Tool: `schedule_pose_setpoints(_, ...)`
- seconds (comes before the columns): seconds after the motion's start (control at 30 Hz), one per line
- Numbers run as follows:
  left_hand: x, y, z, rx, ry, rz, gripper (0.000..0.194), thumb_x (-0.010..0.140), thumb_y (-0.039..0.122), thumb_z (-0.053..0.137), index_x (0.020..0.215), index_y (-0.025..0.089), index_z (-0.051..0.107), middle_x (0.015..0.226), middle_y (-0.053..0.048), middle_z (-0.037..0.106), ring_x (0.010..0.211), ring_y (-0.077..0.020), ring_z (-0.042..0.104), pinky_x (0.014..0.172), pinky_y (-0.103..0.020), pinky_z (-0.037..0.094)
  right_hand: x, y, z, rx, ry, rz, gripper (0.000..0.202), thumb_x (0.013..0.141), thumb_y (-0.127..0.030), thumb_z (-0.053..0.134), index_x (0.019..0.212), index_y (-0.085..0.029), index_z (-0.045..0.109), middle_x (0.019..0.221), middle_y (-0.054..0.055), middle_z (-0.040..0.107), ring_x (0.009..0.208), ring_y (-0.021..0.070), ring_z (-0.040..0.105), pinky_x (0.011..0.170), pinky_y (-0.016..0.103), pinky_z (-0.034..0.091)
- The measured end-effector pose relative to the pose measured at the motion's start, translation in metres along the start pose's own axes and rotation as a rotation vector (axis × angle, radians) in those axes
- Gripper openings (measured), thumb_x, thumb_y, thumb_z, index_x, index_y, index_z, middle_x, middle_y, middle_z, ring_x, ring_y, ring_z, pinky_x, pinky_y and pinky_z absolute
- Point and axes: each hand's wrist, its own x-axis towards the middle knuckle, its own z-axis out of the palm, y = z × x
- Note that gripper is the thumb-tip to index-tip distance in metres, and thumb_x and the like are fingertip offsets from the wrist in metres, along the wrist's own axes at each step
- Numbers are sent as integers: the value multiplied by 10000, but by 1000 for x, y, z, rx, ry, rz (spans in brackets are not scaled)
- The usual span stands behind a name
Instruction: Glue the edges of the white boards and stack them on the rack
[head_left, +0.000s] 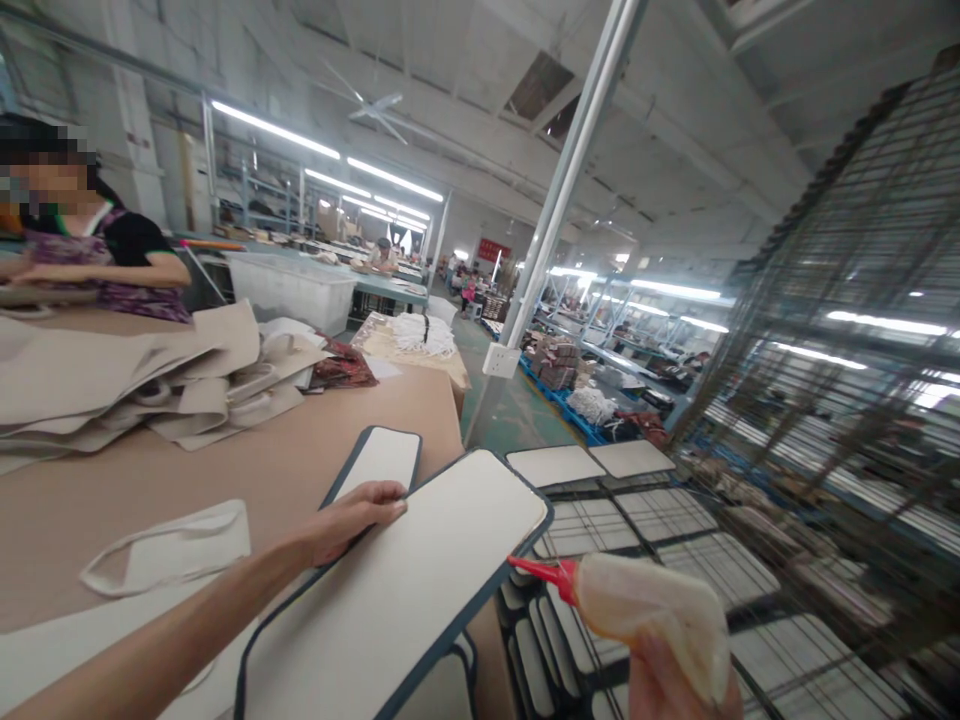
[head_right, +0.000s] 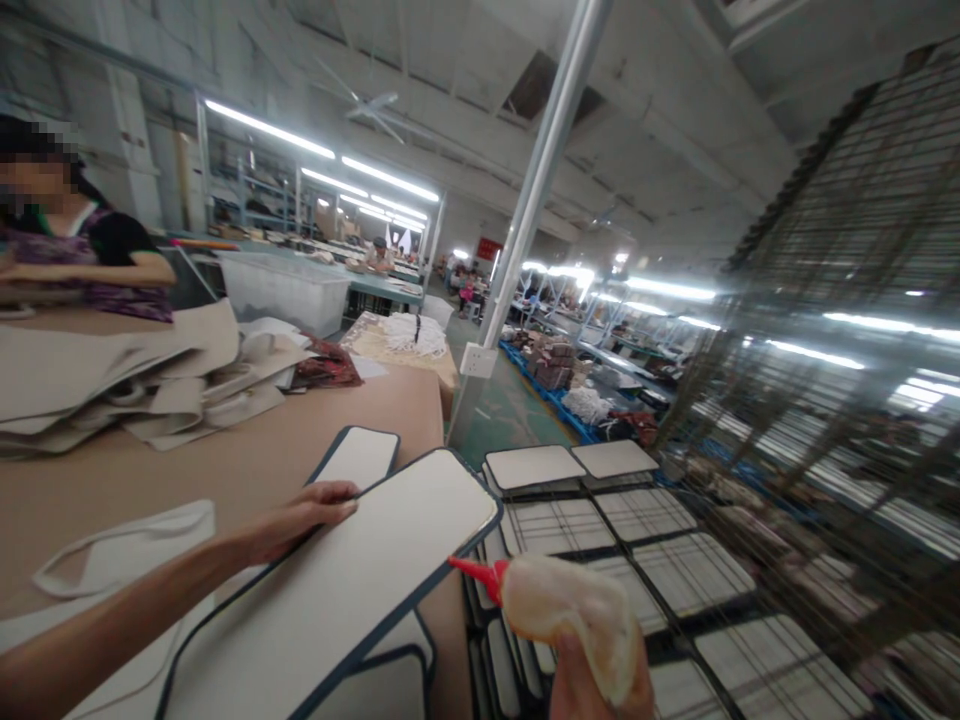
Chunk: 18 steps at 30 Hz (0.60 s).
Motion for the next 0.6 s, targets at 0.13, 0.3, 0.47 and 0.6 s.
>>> schedule_pose_setpoints(0.13, 0, 2, 1, 45, 52, 2, 383, 676, 461, 741, 862, 200, 532, 684, 45, 618, 609, -133, 566, 522, -207, 423, -4, 8, 2, -68, 6, -56, 233, 531, -173, 843, 702, -162, 685, 687, 71, 677, 677, 259, 657, 610, 367, 569)
schedule_pose_setpoints(0.3, 1, 3, 1, 71, 26, -10, 410, 696, 509, 704, 903, 227, 491, 712, 50, 617, 643, -144, 579, 547, -214, 437, -16, -4, 18, 223, 1, 246, 352, 531, -201, 855, 826, -130, 677, 779, 103, 713, 700, 269, 682, 597, 352, 588)
schedule_pose_setpoints(0.47, 2, 1, -1, 77, 4, -23, 447, 697, 543, 701, 935, 236, 480, 721, 56, 615, 641, -138, 579, 552, -210, 437, -27, -15, 34, 468, 77, 420, 514, 537, -273, 866, 983, -170, 631, 837, 62, 711, 744, 237, 680, 618, 329, 585)
schedule_pose_setpoints(0.6, 2, 1, -2, 79, -3, -39, 477, 676, 571, 703, 928, 236, 475, 713, 54, 614, 636, -145, 583, 544, -217, 439, -34, -19, 38, 437, 66, 445, 502, 633, -296, 816, 1079, -178, 616, 900, 78, 689, 792, 245, 668, 665, 351, 569)
